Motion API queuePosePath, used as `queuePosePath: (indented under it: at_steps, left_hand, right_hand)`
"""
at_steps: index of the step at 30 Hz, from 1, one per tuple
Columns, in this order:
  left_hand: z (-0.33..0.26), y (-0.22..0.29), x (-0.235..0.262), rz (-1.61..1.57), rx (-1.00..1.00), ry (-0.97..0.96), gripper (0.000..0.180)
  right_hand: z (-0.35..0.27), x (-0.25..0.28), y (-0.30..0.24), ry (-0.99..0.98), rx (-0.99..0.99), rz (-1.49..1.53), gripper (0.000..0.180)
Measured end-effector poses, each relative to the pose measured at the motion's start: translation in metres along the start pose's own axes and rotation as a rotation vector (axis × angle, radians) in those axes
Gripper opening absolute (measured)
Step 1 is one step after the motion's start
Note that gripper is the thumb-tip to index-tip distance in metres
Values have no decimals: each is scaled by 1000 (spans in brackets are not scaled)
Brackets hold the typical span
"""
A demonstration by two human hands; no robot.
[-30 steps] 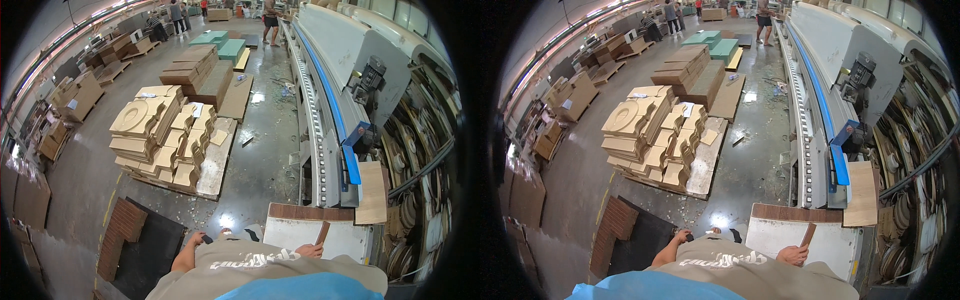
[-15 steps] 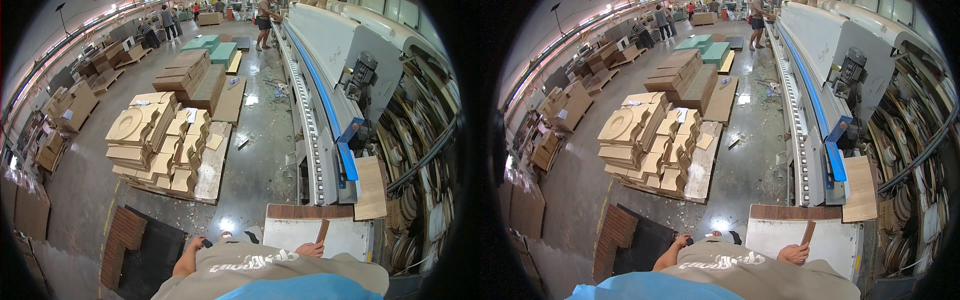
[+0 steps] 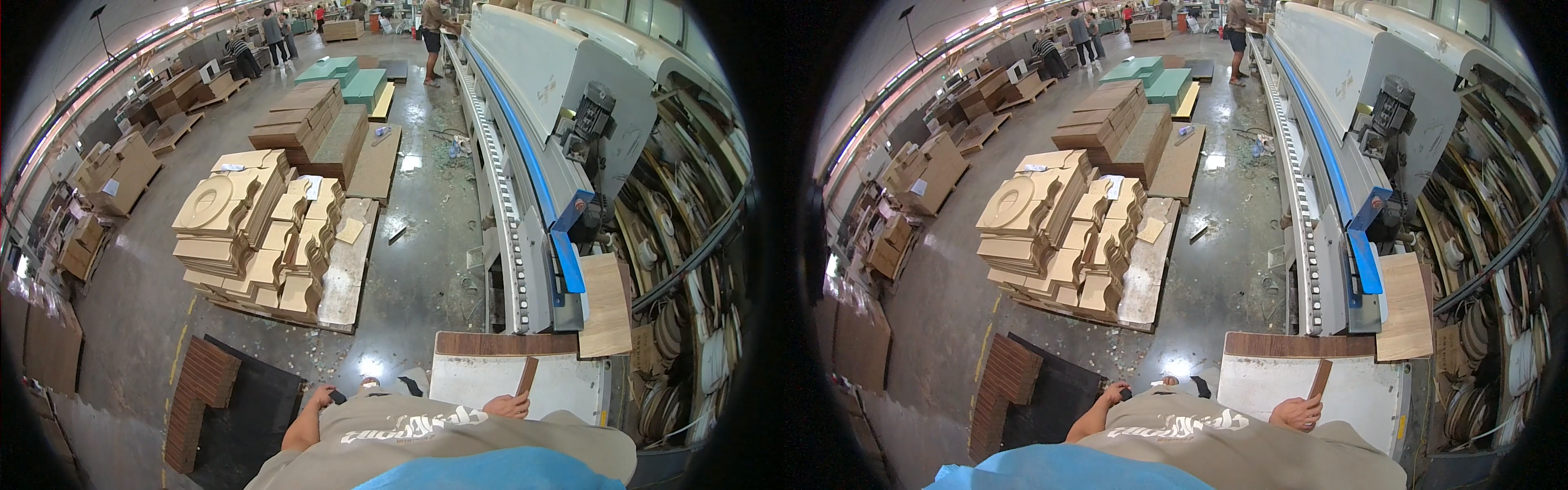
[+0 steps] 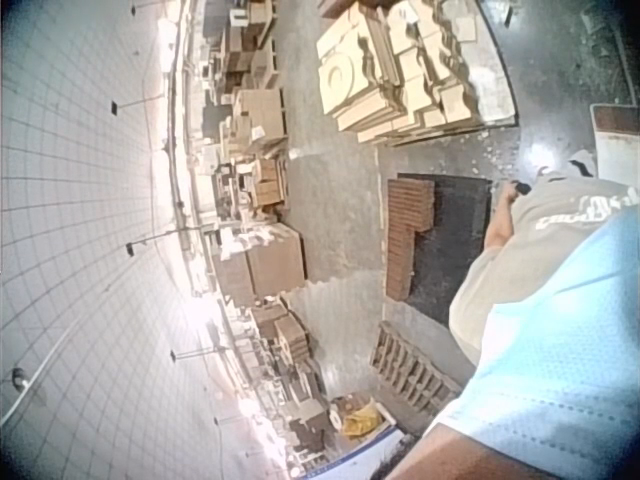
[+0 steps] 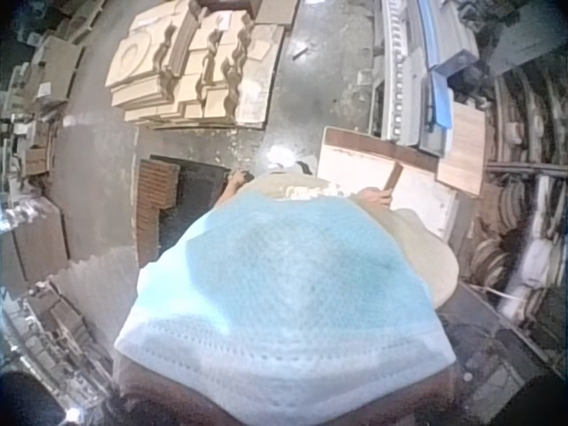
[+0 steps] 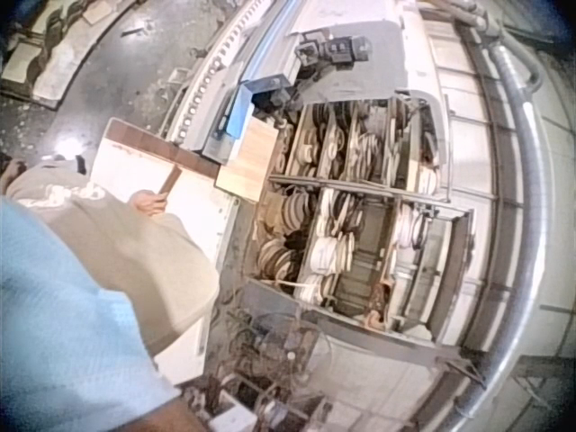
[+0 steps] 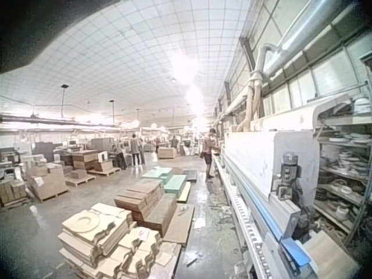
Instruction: Assembling, inspecting, and cleaning the edges of wooden furniture blocks using a utility knife.
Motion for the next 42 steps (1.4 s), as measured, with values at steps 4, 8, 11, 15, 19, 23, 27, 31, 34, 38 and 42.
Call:
queuePosePath:
  at_steps: [4,8,11,15,19,23,27,31,34,38,42]
  left_hand:
    - [5,-5,-1,-90,40,-24,35]
    - [5,-4,-1,-91,1,-30,35]
    - [3,-1,-3,-125,16,-25,34]
    - [3,-1,-1,-139,26,-18,34]
    - [2,-2,0,-156,5,-23,34]
    - [-2,3,-1,-157,-4,-17,35]
    - [-5,3,-2,-145,-15,-2,37]
    - [3,-3,-2,-161,-27,-37,38]
    - [3,-2,-4,-241,-2,-26,37]
    - [0,1,-3,-201,25,-32,37]
    - [-6,2,-2,-193,-3,-23,39]
  right_hand:
    - [-5,22,-13,-4,8,-7,38]
    - [-7,33,-18,-7,22,-17,38]
    - [-6,33,-20,-8,33,-24,38]
    - [-6,30,-19,-15,41,-38,39]
    - [-5,27,-19,-21,50,-46,39]
    - [-6,28,-20,-23,56,-52,39]
    - [-6,31,-22,-30,75,-58,39]
    - [-6,36,-27,-41,115,-63,40]
    - [-6,36,-29,-41,146,-67,40]
    - [-8,35,-30,-37,170,-73,40]
    - [-6,27,-27,-42,190,-81,41]
Point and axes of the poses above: each hand's wrist, its own z-axis towards the middle knuckle, its own x-axis out of the back of the hand, y = z × x, the point moved 6 cm from there along z, towards the middle knuckle, and after that the axes turned 3 degrees about -y, right-handed, at the moved point
